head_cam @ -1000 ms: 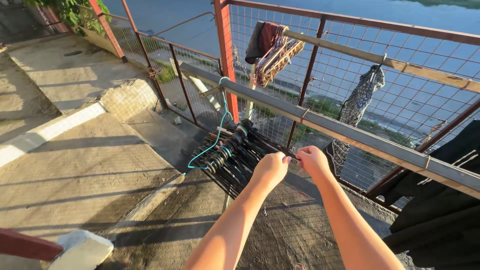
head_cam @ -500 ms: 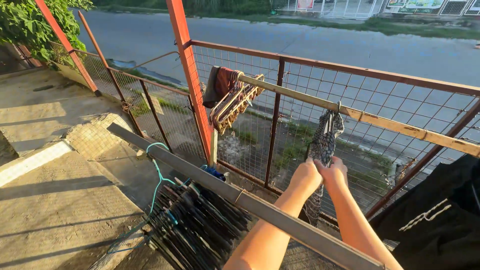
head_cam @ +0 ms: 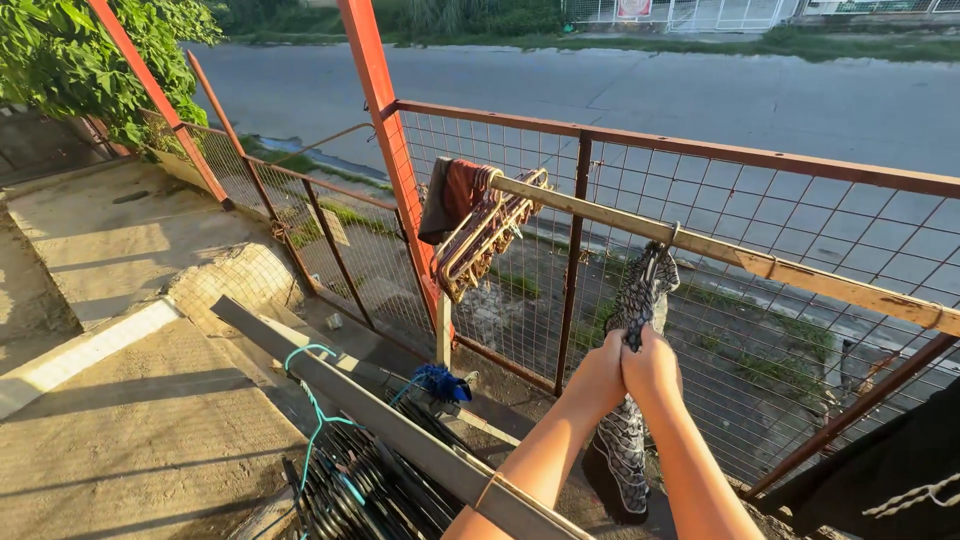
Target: The person is putting clothes onto hangers and hanging them on a drying rack outdoors.
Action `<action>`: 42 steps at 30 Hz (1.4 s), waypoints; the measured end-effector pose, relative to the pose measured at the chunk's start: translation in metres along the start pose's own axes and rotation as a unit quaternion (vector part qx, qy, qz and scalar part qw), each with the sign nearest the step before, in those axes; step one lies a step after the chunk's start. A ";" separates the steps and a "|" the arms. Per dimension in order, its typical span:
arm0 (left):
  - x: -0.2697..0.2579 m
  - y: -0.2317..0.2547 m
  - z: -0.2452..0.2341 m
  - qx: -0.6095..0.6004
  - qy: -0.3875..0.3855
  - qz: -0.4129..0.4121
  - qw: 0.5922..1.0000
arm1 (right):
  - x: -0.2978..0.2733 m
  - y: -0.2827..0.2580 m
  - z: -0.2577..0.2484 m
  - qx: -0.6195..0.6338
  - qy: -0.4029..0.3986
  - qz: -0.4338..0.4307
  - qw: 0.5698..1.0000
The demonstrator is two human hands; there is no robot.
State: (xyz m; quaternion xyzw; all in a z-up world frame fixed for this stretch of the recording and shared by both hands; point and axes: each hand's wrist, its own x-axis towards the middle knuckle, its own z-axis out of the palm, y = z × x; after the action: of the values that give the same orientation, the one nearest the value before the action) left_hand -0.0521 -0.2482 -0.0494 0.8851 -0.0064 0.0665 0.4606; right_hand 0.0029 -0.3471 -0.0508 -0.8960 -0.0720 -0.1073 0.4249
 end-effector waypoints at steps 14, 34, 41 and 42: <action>0.026 -0.068 -0.113 -0.015 0.008 0.025 1.000 | 0.023 -0.057 0.089 0.067 -0.018 -0.020 0.997; 0.087 -0.154 -0.230 0.190 0.363 -0.087 0.908 | 0.019 -0.146 0.129 0.080 -0.097 0.093 0.988; 0.095 -0.104 -0.238 0.093 0.454 0.067 0.884 | 0.030 -0.107 0.160 -0.034 -0.023 0.019 0.999; 0.096 -0.102 -0.238 0.093 0.452 0.067 0.885 | 0.029 -0.104 0.161 -0.035 -0.023 0.021 0.999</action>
State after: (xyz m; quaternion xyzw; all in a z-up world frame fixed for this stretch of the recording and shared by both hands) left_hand 0.0242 0.0091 0.0145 0.7950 0.1491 0.4907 0.3240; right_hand 0.0290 -0.1556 -0.0644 -0.9138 -0.0592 -0.0807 0.3937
